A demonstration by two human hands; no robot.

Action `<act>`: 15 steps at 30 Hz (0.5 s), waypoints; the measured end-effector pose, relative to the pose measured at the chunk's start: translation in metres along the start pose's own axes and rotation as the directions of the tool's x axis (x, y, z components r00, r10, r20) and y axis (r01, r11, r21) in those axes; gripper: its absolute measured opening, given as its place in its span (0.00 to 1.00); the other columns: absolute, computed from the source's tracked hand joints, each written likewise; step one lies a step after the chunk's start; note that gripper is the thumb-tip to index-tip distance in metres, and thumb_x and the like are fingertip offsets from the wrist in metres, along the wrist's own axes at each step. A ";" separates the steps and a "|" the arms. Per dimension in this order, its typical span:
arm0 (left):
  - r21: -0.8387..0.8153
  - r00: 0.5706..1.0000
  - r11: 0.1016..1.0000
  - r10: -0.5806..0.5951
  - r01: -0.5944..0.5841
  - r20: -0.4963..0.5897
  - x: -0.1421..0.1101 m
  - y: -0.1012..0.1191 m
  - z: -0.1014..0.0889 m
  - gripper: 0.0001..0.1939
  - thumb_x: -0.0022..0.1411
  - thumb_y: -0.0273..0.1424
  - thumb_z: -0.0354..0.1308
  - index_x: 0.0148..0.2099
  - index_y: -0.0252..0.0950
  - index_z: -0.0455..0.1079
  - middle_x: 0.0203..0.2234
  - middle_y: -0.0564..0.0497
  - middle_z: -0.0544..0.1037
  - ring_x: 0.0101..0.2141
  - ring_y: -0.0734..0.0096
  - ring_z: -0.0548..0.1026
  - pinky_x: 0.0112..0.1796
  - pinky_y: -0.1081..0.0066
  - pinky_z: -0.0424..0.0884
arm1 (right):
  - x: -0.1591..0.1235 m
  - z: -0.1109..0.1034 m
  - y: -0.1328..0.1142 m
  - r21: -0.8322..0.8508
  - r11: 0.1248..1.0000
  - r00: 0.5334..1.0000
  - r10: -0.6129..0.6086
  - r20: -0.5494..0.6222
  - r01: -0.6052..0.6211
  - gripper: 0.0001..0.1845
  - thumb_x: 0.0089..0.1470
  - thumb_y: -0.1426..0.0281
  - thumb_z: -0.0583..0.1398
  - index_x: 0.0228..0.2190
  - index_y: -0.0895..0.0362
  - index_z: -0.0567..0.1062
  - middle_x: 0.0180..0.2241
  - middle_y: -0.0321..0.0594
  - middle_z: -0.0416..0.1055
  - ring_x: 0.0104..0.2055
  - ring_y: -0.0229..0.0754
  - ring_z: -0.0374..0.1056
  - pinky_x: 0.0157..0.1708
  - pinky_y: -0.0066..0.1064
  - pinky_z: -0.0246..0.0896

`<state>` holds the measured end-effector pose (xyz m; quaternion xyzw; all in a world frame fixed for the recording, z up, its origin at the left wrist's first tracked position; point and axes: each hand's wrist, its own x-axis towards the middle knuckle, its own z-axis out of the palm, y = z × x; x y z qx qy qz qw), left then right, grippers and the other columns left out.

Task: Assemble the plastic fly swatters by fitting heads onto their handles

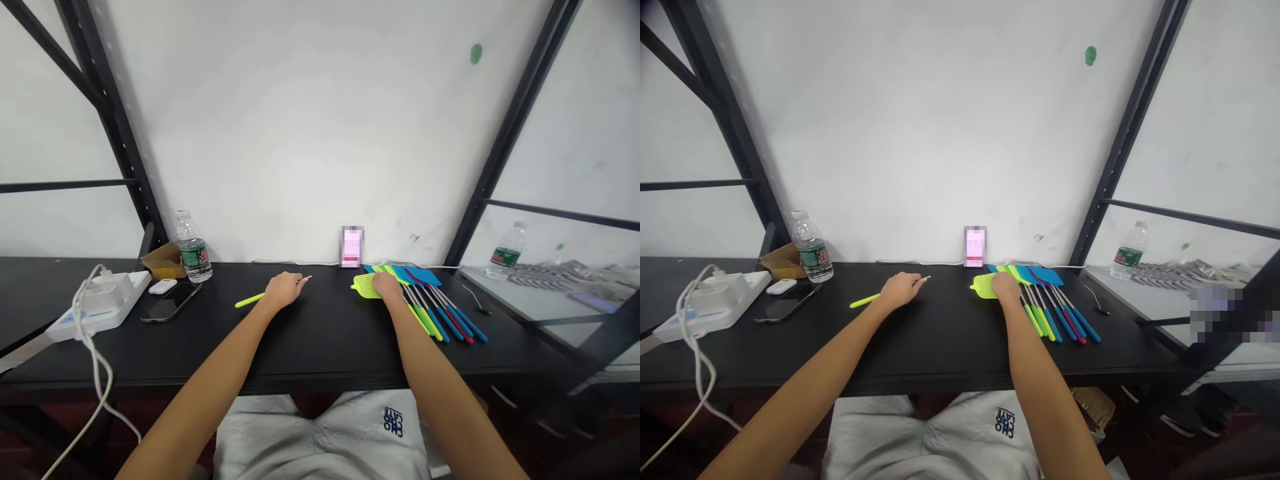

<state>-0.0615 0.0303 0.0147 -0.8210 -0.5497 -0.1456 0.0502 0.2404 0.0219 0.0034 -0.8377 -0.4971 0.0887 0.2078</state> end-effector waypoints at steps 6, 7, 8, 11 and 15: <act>-0.098 0.997 0.993 0.075 -0.072 0.029 -0.002 0.012 0.007 0.23 0.70 0.45 0.41 0.38 0.40 0.73 0.33 0.45 0.78 0.37 0.60 0.77 0.36 0.68 0.66 | -0.012 0.005 -0.011 -0.054 0.997 0.997 -0.058 -0.058 0.055 0.26 0.66 0.60 0.46 0.48 0.63 0.76 0.48 0.58 0.72 0.51 0.55 0.69 0.47 0.41 0.62; -0.111 0.995 0.990 0.091 -0.087 0.029 -0.002 0.017 0.008 0.22 0.70 0.44 0.41 0.38 0.39 0.73 0.33 0.45 0.78 0.36 0.60 0.76 0.36 0.69 0.66 | -0.014 0.006 -0.014 -0.062 0.996 0.996 -0.067 -0.065 0.063 0.25 0.65 0.60 0.47 0.48 0.63 0.75 0.47 0.58 0.72 0.51 0.54 0.69 0.47 0.41 0.62; -0.123 0.995 0.988 0.099 -0.095 0.031 -0.002 0.021 0.009 0.22 0.70 0.44 0.41 0.38 0.39 0.72 0.33 0.45 0.78 0.36 0.61 0.76 0.36 0.69 0.66 | -0.016 0.007 -0.016 -0.063 0.996 0.995 -0.067 -0.074 0.063 0.24 0.65 0.61 0.48 0.48 0.63 0.75 0.47 0.58 0.72 0.50 0.54 0.69 0.46 0.40 0.62; -0.136 0.994 0.986 0.101 -0.095 0.039 -0.002 0.026 0.012 0.20 0.70 0.42 0.42 0.38 0.39 0.72 0.33 0.46 0.78 0.35 0.62 0.76 0.35 0.69 0.66 | -0.019 0.007 -0.019 -0.052 0.997 0.991 -0.066 -0.120 0.060 0.21 0.64 0.64 0.49 0.48 0.64 0.73 0.46 0.58 0.72 0.48 0.54 0.70 0.43 0.39 0.62; -0.122 0.996 0.989 0.084 -0.080 0.031 -0.001 0.022 0.016 0.17 0.69 0.38 0.43 0.38 0.39 0.71 0.34 0.45 0.78 0.35 0.61 0.76 0.36 0.69 0.66 | -0.025 0.007 -0.024 -0.092 0.984 0.947 -0.173 -0.271 0.153 0.18 0.62 0.66 0.51 0.43 0.65 0.74 0.43 0.58 0.71 0.47 0.54 0.68 0.43 0.39 0.60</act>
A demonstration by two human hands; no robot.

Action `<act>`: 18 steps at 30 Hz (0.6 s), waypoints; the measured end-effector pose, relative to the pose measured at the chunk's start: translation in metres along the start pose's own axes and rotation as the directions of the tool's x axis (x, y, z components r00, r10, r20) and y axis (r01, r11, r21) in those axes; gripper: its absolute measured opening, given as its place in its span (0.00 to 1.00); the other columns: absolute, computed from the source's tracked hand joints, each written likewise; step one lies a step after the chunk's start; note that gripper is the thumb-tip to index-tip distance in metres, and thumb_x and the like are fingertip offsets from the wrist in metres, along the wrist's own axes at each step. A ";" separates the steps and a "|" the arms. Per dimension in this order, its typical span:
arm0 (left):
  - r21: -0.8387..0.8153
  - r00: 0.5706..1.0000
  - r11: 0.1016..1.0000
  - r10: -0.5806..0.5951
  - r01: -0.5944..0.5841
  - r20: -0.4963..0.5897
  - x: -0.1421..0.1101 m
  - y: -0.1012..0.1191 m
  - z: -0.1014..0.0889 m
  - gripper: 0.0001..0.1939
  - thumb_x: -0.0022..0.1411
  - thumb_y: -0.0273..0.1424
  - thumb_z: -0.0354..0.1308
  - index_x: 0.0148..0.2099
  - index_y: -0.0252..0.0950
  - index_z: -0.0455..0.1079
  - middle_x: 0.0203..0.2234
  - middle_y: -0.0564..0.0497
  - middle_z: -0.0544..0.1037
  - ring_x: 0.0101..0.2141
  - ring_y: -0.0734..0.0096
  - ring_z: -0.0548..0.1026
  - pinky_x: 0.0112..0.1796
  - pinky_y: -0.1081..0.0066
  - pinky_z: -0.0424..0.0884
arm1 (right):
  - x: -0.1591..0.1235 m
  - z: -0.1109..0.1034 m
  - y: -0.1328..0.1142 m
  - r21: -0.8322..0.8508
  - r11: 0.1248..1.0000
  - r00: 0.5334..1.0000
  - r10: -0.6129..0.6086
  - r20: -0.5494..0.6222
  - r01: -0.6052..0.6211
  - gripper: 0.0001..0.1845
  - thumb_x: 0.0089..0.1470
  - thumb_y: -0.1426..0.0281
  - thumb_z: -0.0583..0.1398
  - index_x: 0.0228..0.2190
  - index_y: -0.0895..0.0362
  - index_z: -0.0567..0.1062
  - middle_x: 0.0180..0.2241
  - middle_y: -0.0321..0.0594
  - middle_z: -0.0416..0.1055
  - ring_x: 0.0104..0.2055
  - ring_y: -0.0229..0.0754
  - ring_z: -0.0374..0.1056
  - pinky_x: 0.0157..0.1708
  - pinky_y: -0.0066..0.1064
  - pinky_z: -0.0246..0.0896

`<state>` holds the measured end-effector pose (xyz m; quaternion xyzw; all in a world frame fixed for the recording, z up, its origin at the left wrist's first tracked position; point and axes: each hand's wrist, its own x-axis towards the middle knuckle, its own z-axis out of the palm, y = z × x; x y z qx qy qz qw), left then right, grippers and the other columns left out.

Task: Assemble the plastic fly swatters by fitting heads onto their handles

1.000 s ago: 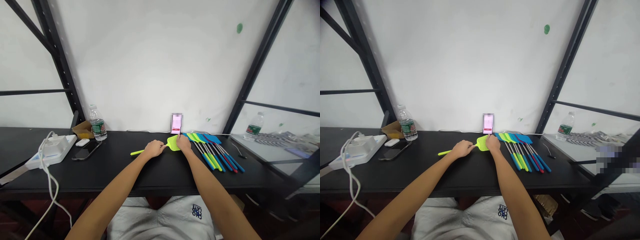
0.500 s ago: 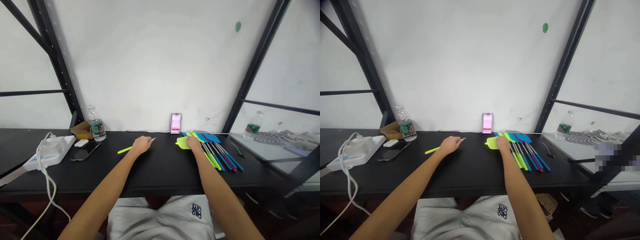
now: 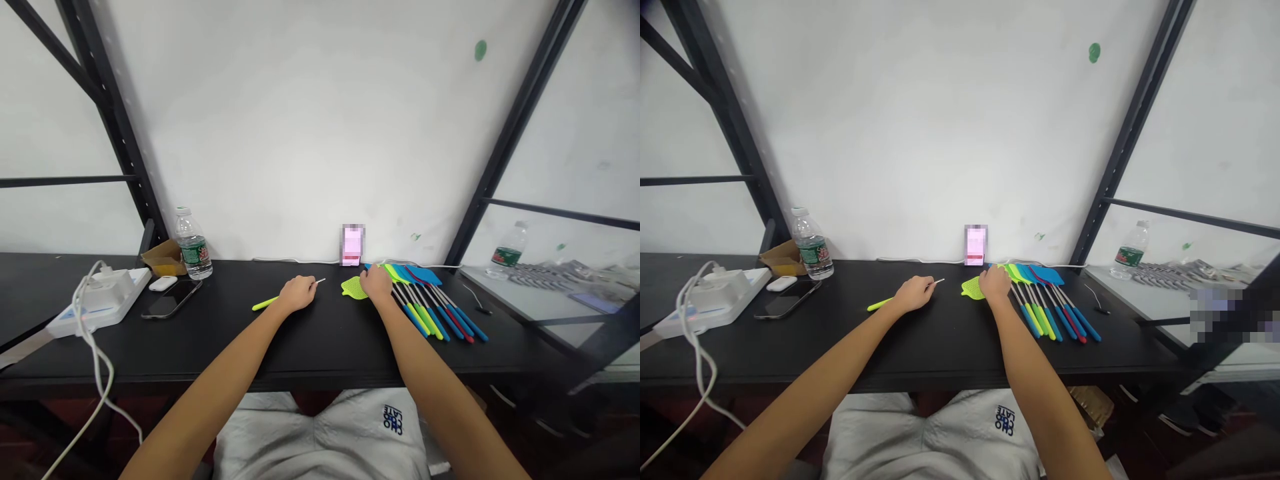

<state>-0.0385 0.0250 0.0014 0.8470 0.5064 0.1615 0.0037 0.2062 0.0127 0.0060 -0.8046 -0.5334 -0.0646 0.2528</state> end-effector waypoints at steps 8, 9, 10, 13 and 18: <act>0.052 0.998 0.998 0.029 -0.026 -0.055 0.001 -0.001 0.004 0.17 0.70 0.38 0.41 0.41 0.39 0.70 0.35 0.44 0.78 0.36 0.59 0.77 0.36 0.66 0.67 | -0.029 0.012 -0.041 0.011 0.828 0.827 -0.559 -0.056 0.561 0.15 0.61 0.65 0.58 0.48 0.57 0.72 0.44 0.48 0.69 0.46 0.48 0.64 0.44 0.34 0.57; 0.053 0.998 0.998 0.033 -0.030 -0.057 0.000 -0.001 0.004 0.17 0.70 0.38 0.41 0.42 0.39 0.70 0.35 0.44 0.78 0.36 0.59 0.77 0.36 0.66 0.67 | -0.034 0.013 -0.046 0.014 0.783 0.783 -0.622 -0.028 0.622 0.15 0.61 0.65 0.58 0.48 0.56 0.72 0.44 0.47 0.69 0.46 0.48 0.64 0.43 0.34 0.57; 0.051 0.998 0.998 0.037 -0.035 -0.055 0.000 -0.001 0.004 0.17 0.70 0.38 0.41 0.42 0.39 0.70 0.36 0.44 0.78 0.37 0.59 0.77 0.37 0.66 0.67 | -0.038 0.014 -0.050 0.016 0.737 0.737 -0.676 0.000 0.676 0.15 0.62 0.65 0.57 0.49 0.55 0.72 0.44 0.47 0.69 0.45 0.47 0.64 0.42 0.34 0.57; 0.037 0.997 0.998 0.058 -0.057 -0.042 -0.001 0.000 0.004 0.16 0.69 0.38 0.43 0.42 0.40 0.71 0.36 0.44 0.79 0.37 0.61 0.77 0.37 0.67 0.67 | -0.044 0.015 -0.057 0.006 0.659 0.658 -0.751 0.056 0.752 0.12 0.65 0.66 0.54 0.46 0.55 0.74 0.42 0.46 0.70 0.43 0.45 0.65 0.41 0.33 0.57; 0.013 0.997 0.998 0.069 -0.068 -0.035 -0.002 0.000 0.000 0.17 0.69 0.41 0.45 0.38 0.40 0.71 0.34 0.46 0.79 0.37 0.62 0.76 0.36 0.69 0.66 | -0.035 0.014 -0.046 0.135 0.676 0.673 -0.736 0.070 0.725 0.15 0.66 0.64 0.53 0.38 0.54 0.78 0.35 0.42 0.72 0.38 0.42 0.67 0.37 0.29 0.56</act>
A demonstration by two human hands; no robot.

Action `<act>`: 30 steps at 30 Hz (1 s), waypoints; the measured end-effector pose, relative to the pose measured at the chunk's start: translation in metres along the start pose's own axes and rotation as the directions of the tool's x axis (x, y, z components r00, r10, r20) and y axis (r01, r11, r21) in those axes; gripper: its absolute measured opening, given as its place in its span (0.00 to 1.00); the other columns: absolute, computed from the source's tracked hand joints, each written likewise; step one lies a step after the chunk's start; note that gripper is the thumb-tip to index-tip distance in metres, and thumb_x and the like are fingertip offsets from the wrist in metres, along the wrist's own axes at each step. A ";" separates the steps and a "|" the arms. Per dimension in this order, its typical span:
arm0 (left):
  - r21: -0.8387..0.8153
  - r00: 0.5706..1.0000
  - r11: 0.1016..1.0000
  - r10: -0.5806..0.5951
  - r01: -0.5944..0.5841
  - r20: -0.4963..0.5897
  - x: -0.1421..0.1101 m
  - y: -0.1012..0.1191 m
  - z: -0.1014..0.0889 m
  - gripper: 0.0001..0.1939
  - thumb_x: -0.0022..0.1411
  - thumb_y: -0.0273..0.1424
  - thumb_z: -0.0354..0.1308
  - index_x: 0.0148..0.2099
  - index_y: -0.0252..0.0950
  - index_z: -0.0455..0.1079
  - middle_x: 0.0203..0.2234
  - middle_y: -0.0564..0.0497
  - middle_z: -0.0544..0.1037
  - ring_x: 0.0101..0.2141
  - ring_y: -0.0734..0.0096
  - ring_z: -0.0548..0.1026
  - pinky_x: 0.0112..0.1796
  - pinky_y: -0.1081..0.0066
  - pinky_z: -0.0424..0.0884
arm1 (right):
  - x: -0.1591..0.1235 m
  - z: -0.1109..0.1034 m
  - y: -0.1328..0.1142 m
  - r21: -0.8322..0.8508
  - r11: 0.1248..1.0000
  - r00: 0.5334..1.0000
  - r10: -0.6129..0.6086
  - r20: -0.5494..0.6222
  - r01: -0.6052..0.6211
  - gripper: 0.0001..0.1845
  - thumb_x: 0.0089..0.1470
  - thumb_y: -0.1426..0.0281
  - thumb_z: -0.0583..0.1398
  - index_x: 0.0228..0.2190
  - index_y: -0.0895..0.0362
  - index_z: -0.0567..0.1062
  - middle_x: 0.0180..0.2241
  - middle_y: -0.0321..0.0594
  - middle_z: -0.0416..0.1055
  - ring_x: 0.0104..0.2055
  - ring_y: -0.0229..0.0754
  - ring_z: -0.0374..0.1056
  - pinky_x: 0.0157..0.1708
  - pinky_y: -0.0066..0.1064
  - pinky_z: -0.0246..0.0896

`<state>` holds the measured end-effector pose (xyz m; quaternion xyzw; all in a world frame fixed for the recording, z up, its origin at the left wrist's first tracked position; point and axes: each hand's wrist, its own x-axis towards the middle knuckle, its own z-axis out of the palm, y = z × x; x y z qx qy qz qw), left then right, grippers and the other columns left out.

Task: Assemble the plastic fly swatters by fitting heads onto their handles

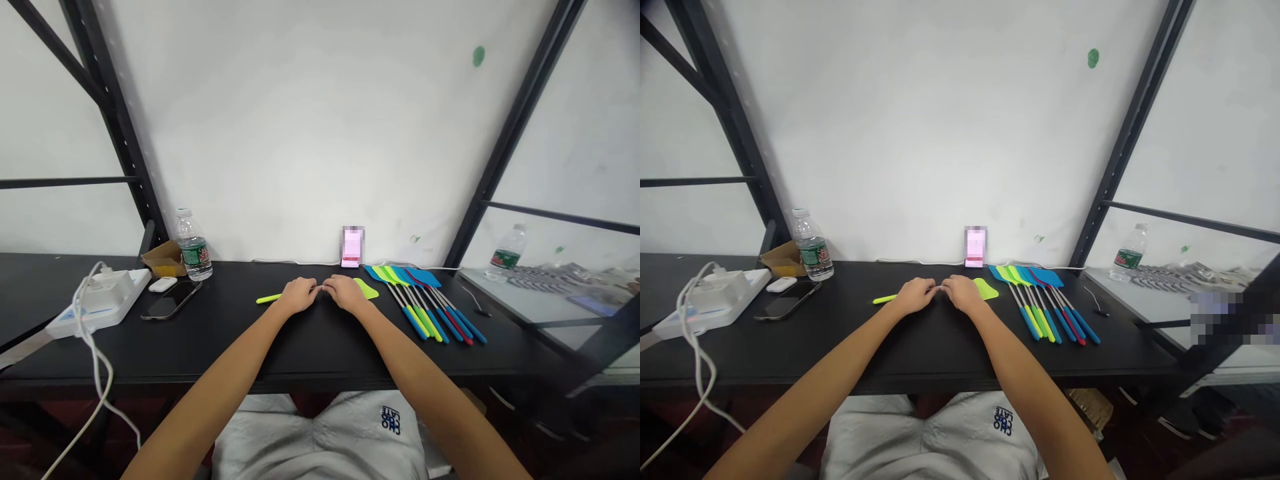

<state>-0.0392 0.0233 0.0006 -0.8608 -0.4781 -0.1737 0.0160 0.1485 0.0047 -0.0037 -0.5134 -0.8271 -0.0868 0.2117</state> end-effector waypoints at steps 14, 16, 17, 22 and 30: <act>-0.068 0.999 0.997 -0.028 0.031 0.039 0.004 -0.006 -0.006 0.21 0.70 0.44 0.42 0.40 0.38 0.71 0.36 0.45 0.78 0.38 0.61 0.76 0.35 0.69 0.66 | 0.000 -0.007 0.048 0.578 0.785 0.945 0.319 -0.068 -0.223 0.11 0.57 0.66 0.58 0.27 0.57 0.75 0.26 0.36 0.74 0.28 0.37 0.69 0.31 0.25 0.60; -0.077 0.999 0.996 -0.031 0.034 0.038 0.004 -0.006 -0.006 0.21 0.70 0.44 0.42 0.39 0.38 0.71 0.36 0.45 0.78 0.38 0.61 0.76 0.35 0.70 0.66 | 0.000 -0.007 0.051 0.665 0.695 0.918 0.394 -0.038 -0.271 0.13 0.57 0.65 0.57 0.25 0.58 0.74 0.24 0.37 0.72 0.25 0.36 0.67 0.27 0.25 0.59; -0.082 0.999 0.996 -0.035 0.038 0.039 0.004 -0.007 -0.006 0.21 0.70 0.44 0.42 0.39 0.38 0.71 0.36 0.45 0.78 0.39 0.62 0.75 0.35 0.70 0.66 | 0.000 -0.008 0.051 0.706 0.645 0.903 0.430 -0.020 -0.292 0.14 0.57 0.64 0.57 0.24 0.58 0.73 0.23 0.37 0.71 0.23 0.35 0.65 0.25 0.24 0.58; -0.094 0.997 0.994 -0.059 0.063 0.044 0.004 -0.007 -0.005 0.20 0.71 0.43 0.42 0.39 0.38 0.70 0.36 0.44 0.78 0.39 0.61 0.76 0.36 0.69 0.65 | 0.000 -0.011 0.045 0.853 0.392 0.820 0.569 0.068 -0.344 0.17 0.57 0.61 0.58 0.22 0.59 0.71 0.19 0.35 0.64 0.18 0.31 0.57 0.17 0.23 0.50; -0.149 0.999 0.989 -0.024 0.020 -0.030 0.003 -0.007 0.001 0.21 0.71 0.44 0.42 0.35 0.37 0.69 0.31 0.46 0.77 0.34 0.65 0.75 0.34 0.70 0.63 | 0.002 -0.006 0.026 0.964 0.054 0.807 0.561 0.186 -0.259 0.19 0.54 0.58 0.61 0.21 0.57 0.64 0.17 0.32 0.60 0.15 0.29 0.53 0.14 0.22 0.43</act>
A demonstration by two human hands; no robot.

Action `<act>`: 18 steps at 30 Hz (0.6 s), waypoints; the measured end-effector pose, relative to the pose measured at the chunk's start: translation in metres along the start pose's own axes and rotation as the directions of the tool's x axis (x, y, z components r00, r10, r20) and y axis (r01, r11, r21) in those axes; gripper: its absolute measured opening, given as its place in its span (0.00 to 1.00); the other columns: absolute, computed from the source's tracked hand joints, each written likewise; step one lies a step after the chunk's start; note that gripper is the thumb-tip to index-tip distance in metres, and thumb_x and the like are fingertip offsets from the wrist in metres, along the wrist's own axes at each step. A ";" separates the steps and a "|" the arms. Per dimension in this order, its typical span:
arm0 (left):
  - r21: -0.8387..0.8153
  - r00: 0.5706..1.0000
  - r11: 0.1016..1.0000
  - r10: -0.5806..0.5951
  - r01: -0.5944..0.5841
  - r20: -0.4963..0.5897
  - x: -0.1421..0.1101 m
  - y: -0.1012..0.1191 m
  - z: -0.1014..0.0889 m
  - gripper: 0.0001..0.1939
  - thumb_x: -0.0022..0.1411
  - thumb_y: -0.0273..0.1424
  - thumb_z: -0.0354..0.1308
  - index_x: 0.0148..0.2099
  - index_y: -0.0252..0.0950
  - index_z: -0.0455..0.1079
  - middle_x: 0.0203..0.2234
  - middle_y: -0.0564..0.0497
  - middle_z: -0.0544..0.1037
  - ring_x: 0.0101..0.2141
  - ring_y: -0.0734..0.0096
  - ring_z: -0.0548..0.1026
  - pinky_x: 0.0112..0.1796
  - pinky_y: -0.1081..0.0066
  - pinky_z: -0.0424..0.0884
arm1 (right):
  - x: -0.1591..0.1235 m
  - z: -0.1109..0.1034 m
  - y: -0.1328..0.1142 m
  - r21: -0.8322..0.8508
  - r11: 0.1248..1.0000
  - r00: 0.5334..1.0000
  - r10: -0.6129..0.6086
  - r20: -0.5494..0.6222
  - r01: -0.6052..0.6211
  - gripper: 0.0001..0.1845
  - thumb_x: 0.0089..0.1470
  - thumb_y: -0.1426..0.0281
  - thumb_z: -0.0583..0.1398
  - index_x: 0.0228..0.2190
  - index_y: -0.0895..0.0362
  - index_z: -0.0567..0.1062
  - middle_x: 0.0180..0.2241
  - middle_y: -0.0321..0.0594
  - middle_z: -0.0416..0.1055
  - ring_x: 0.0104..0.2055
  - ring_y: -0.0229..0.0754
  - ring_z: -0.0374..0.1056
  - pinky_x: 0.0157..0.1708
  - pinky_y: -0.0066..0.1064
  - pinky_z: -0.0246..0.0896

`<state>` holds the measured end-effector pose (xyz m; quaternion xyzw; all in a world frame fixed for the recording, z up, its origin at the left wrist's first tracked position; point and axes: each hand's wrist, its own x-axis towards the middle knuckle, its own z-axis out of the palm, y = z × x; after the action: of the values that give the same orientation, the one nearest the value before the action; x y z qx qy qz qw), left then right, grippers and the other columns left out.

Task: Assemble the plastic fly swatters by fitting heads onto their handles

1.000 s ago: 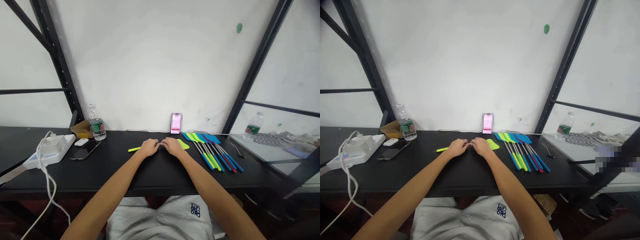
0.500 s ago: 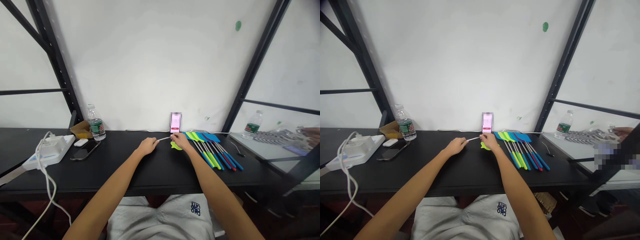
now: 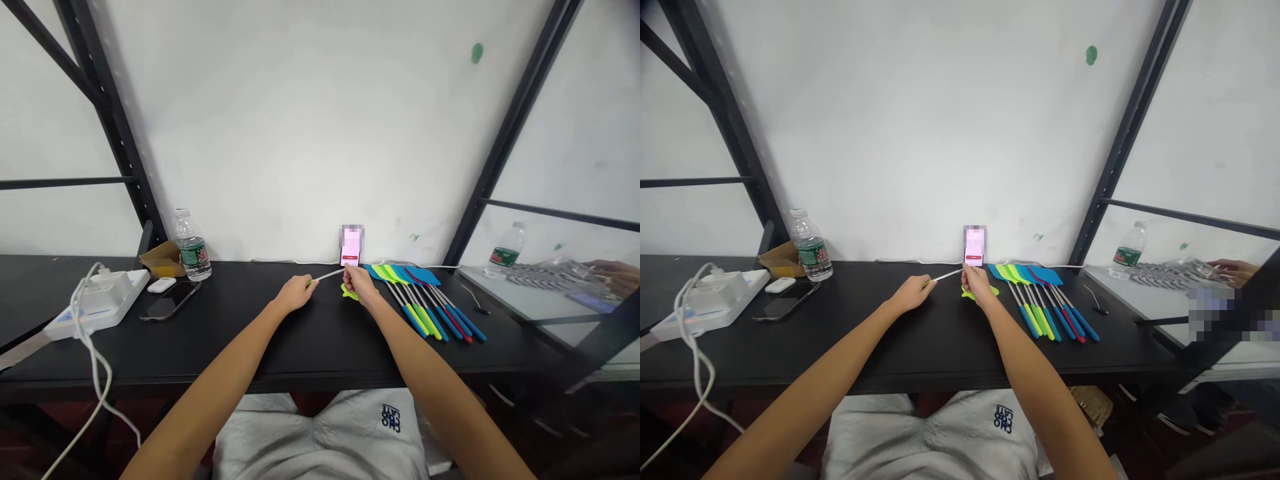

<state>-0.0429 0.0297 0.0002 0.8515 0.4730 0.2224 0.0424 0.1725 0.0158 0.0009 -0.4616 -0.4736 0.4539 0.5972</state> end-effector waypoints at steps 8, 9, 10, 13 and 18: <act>-0.031 1.000 1.000 -0.002 0.002 -0.002 -0.001 0.004 -0.003 0.20 0.70 0.44 0.44 0.34 0.37 0.69 0.30 0.47 0.77 0.33 0.66 0.74 0.33 0.71 0.62 | 0.005 -0.008 -0.006 -0.008 1.000 0.994 -0.010 -0.111 0.009 0.15 0.53 0.65 0.57 0.19 0.57 0.65 0.15 0.33 0.59 0.15 0.30 0.51 0.13 0.23 0.41; -0.030 1.000 1.000 -0.004 0.004 -0.002 -0.001 0.003 -0.003 0.20 0.70 0.44 0.44 0.34 0.37 0.69 0.30 0.47 0.77 0.33 0.66 0.74 0.33 0.71 0.62 | 0.006 -0.010 -0.008 0.000 1.000 0.991 -0.005 -0.134 0.005 0.14 0.53 0.66 0.57 0.19 0.57 0.64 0.15 0.32 0.59 0.15 0.30 0.51 0.13 0.23 0.41; -0.028 1.000 1.000 -0.009 0.009 -0.001 -0.001 0.003 -0.004 0.20 0.70 0.44 0.44 0.34 0.37 0.69 0.30 0.47 0.77 0.33 0.65 0.74 0.33 0.71 0.62 | 0.007 -0.012 -0.009 0.010 1.000 0.987 0.001 -0.159 0.000 0.14 0.53 0.66 0.57 0.19 0.57 0.64 0.15 0.32 0.58 0.15 0.30 0.51 0.13 0.23 0.41; -0.019 0.999 0.999 -0.038 0.038 0.004 -0.001 0.001 -0.005 0.20 0.69 0.44 0.44 0.34 0.37 0.70 0.31 0.47 0.77 0.33 0.65 0.75 0.32 0.71 0.62 | 0.010 -0.020 -0.011 0.029 1.000 0.971 0.014 -0.239 -0.007 0.14 0.53 0.67 0.57 0.19 0.56 0.62 0.15 0.32 0.58 0.15 0.30 0.51 0.13 0.23 0.42; 0.002 0.997 0.997 -0.078 0.078 0.000 -0.001 -0.003 -0.005 0.20 0.69 0.44 0.44 0.34 0.37 0.69 0.30 0.46 0.77 0.33 0.64 0.75 0.32 0.71 0.63 | 0.019 -0.035 -0.013 0.051 0.999 0.926 0.036 -0.375 -0.018 0.15 0.54 0.67 0.56 0.20 0.54 0.58 0.15 0.31 0.56 0.14 0.31 0.50 0.12 0.24 0.41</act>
<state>-0.0480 0.0300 0.0036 0.8325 0.5059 0.2203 0.0500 0.2114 0.0279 0.0120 -0.5323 -0.3333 0.3764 0.6811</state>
